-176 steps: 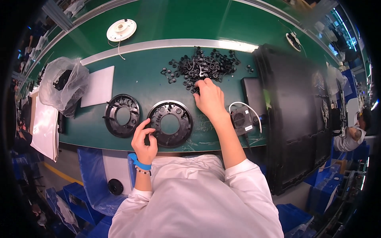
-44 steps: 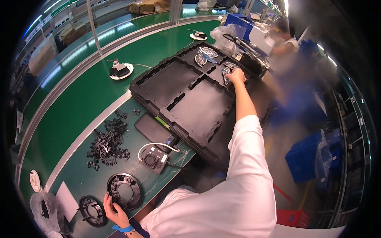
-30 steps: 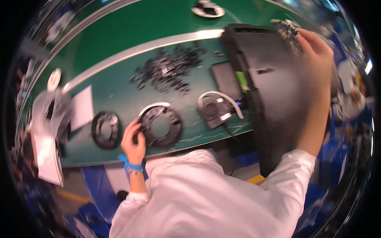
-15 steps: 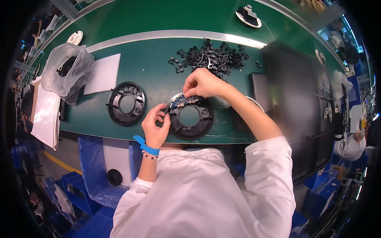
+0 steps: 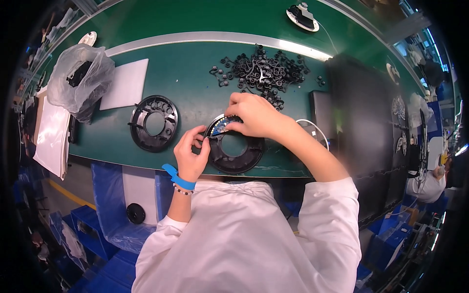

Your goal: The person assembles circular LED circuit boards into black plastic housings by hand, connecting them with wire harnesses and securing them with fasteners.

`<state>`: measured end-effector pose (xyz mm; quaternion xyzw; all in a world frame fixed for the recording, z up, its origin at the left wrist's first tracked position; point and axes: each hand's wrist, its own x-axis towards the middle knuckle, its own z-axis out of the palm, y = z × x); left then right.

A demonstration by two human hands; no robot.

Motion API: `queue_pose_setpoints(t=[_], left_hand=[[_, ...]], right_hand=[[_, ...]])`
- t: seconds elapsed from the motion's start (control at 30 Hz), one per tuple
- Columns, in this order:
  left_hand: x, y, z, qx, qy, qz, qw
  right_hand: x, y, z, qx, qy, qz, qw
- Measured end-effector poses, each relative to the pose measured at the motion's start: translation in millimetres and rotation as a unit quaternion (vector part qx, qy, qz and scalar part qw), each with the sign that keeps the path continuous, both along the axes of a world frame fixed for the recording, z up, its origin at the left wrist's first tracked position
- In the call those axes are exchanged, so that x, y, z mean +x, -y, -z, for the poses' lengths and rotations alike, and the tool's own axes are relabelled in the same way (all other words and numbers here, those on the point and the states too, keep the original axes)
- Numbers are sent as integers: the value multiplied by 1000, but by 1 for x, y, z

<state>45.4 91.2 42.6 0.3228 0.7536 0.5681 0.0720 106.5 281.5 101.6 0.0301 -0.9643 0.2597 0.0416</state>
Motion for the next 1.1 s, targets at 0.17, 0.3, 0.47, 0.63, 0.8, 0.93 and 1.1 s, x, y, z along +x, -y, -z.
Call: queue_pose_setpoints(t=[0.17, 0.3, 0.47, 0.63, 0.8, 0.93, 1.1], left_hand=[[0, 0, -2, -4, -5, 3, 1000], [0, 0, -3, -6, -16, 3, 1000], [1, 0, -3, -7, -17, -13, 1000], [1, -1, -3, -2, -15, -20, 1000], [1, 0, -2, 1, -17, -24, 1000], [1, -1, -3, -4, -23, -14, 1000], [2, 0, -1, 0, -37, 5, 999]], right_hand=[[15, 18, 10, 42, -36, 45, 997], [16, 24, 16, 53, -61, 59, 995], [16, 29, 17, 71, -72, 91, 991], [22, 36, 21, 103, -80, 70, 989], [21, 33, 23, 67, -69, 104, 990], [21, 37, 28, 78, -99, 115, 985], [18, 29, 22, 55, -58, 100, 992]])
